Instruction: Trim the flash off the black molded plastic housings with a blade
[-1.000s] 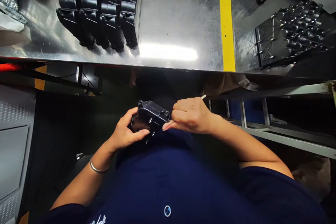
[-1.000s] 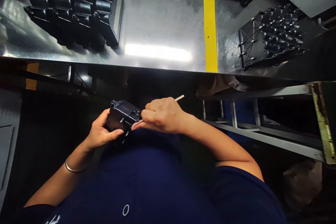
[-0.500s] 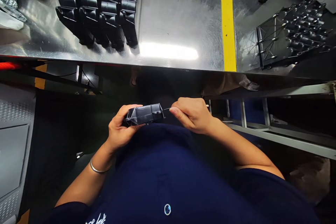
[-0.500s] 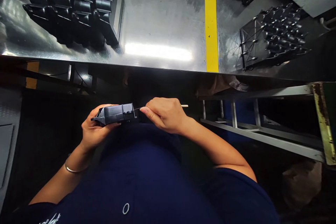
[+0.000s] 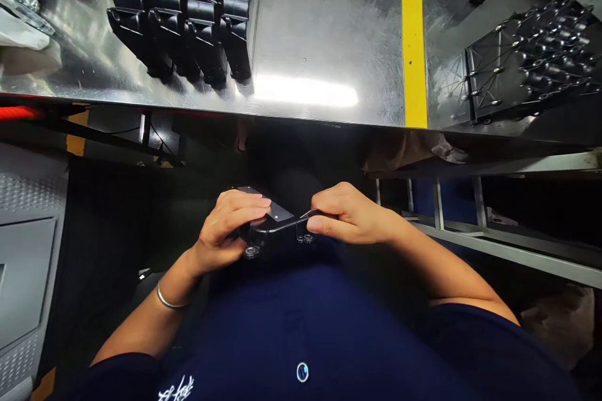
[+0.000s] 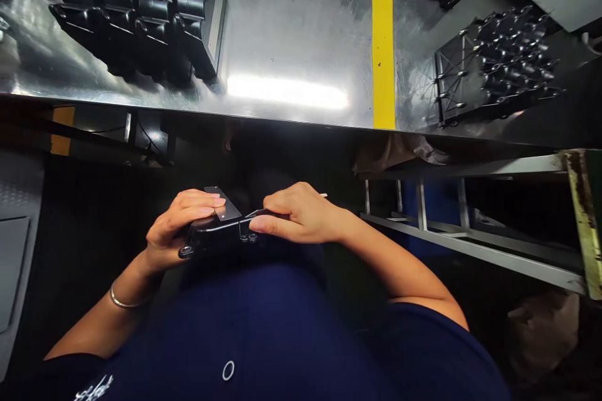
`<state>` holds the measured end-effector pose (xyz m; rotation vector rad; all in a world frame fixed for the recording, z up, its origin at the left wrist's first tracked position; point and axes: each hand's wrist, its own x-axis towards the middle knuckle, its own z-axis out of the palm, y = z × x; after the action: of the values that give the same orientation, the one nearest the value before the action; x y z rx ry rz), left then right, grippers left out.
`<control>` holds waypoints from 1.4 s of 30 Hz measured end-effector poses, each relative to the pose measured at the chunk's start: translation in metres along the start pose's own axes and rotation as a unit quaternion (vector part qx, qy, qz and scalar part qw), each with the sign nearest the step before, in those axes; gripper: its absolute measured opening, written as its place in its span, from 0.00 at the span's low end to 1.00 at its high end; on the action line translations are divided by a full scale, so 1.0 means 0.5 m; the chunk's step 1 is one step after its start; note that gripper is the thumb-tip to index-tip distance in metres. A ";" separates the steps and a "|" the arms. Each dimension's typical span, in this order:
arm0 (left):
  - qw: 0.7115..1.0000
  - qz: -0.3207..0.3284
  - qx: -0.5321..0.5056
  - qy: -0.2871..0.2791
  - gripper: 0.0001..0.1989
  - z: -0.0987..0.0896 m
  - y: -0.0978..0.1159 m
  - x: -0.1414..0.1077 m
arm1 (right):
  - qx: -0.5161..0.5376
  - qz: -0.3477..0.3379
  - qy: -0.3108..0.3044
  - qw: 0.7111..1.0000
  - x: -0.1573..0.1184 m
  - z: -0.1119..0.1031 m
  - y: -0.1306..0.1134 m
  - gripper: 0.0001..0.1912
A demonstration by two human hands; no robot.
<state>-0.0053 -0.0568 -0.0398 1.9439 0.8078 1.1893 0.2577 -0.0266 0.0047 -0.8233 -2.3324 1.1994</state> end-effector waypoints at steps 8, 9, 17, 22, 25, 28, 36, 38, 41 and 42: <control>0.946 -0.294 -0.138 -0.019 0.22 -0.016 -0.021 0.007 | -0.155 -0.087 0.073 0.981 0.023 -0.005 -0.007 0.30; 0.935 -0.307 -0.172 -0.052 0.23 -0.016 -0.023 0.010 | -0.189 -0.103 0.088 0.973 0.030 -0.006 -0.006 0.31; 0.896 -0.329 -0.281 -0.101 0.23 -0.004 -0.027 0.012 | -0.240 -0.153 0.079 0.955 0.051 0.001 -0.003 0.33; 0.898 -0.321 -0.291 -0.077 0.21 -0.002 -0.026 0.011 | -0.239 -0.155 0.129 0.950 0.053 0.012 0.004 0.34; 0.895 -0.320 -0.304 -0.065 0.20 0.000 -0.026 0.011 | -0.245 -0.158 0.146 0.945 0.053 0.016 0.006 0.33; 0.891 -0.329 -0.307 -0.053 0.20 0.002 -0.026 0.011 | -0.253 -0.152 0.155 0.943 0.050 0.017 0.007 0.33; 0.888 -0.350 -0.296 -0.045 0.23 0.007 -0.024 0.012 | -0.230 -0.124 0.145 0.954 0.050 0.016 0.003 0.33; 0.889 -0.344 -0.297 -0.053 0.22 0.007 -0.026 0.010 | -0.199 -0.107 0.110 0.968 0.048 0.013 0.003 0.33; 0.903 -0.329 -0.269 -0.067 0.21 -0.003 -0.029 0.011 | -0.126 -0.084 0.031 0.988 0.036 0.005 0.008 0.33; 0.910 -0.324 -0.251 -0.069 0.21 -0.009 -0.028 0.014 | -0.091 -0.083 0.012 0.992 0.032 0.002 0.010 0.33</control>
<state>-0.0086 -0.0422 -0.0466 1.1799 0.8707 0.7423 0.2467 -0.0144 0.0014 -0.6804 -2.4627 0.9145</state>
